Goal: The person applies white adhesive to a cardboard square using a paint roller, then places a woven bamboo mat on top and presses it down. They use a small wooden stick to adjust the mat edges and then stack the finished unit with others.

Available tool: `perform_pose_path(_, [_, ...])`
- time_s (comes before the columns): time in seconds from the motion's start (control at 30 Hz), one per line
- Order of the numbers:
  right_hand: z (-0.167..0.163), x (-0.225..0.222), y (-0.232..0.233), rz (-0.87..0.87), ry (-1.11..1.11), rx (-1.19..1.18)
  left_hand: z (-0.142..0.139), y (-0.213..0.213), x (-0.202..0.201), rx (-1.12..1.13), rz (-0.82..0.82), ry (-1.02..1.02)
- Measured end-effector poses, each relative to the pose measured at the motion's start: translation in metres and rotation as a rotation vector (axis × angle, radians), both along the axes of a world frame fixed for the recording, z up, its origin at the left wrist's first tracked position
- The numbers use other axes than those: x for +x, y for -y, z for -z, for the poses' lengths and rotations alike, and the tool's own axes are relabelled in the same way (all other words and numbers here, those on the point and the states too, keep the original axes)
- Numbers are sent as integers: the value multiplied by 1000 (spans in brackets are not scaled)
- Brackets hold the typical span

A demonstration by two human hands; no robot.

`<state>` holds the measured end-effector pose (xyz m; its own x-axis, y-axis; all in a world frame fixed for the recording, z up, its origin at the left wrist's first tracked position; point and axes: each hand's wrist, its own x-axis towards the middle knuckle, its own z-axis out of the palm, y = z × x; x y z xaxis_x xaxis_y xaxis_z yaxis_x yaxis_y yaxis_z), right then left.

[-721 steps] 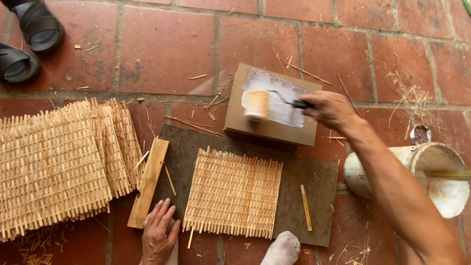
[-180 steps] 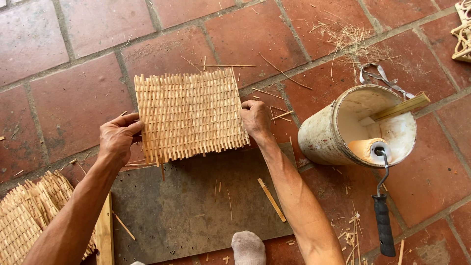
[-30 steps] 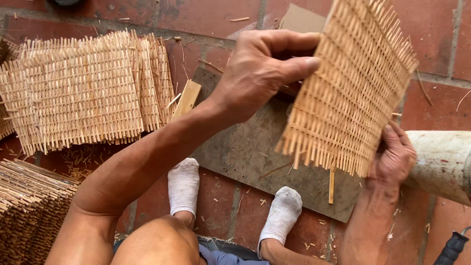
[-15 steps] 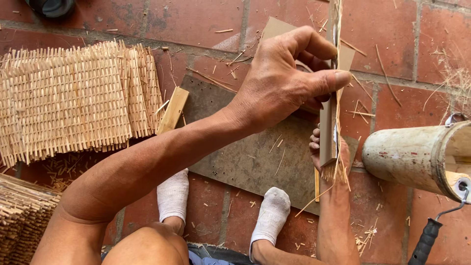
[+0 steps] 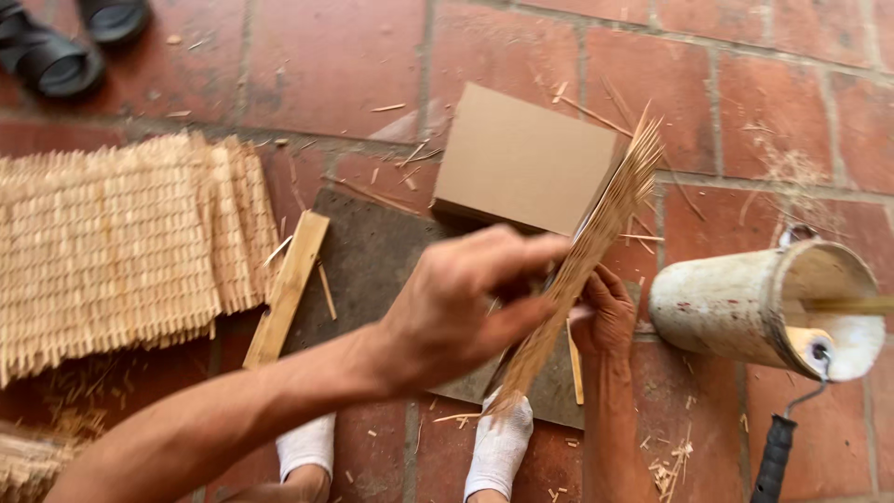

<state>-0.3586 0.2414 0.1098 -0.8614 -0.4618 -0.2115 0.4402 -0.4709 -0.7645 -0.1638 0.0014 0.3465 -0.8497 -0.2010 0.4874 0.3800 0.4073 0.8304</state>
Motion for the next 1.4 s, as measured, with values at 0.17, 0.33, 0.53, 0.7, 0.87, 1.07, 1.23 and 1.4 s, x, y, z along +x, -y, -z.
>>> perform_pose_path(0.17, [20,1,-12,54,-35,-87,9,-19,31,-174,30,-73])
perform_pose_path(0.33, [12,7,-7,118,-26,-82,17,-18,46,-167,25,-93])
perform_pose_path(0.53, [-25,28,-12,285,-161,-26,42,1,60,-101,-85,-29])
perform_pose_path(0.7, [-60,54,-34,417,-400,10,72,15,75,29,-220,7])
perform_pose_path(0.87, [-103,83,-35,476,-655,195,95,19,94,458,-273,97])
perform_pose_path(1.07, [-129,95,-11,404,-711,257,114,33,113,599,-450,190])
perform_pose_path(1.23, [-132,105,-3,365,-792,384,128,40,122,708,-491,167])
perform_pose_path(1.4, [-156,108,-8,310,-898,624,136,47,116,810,-510,172])
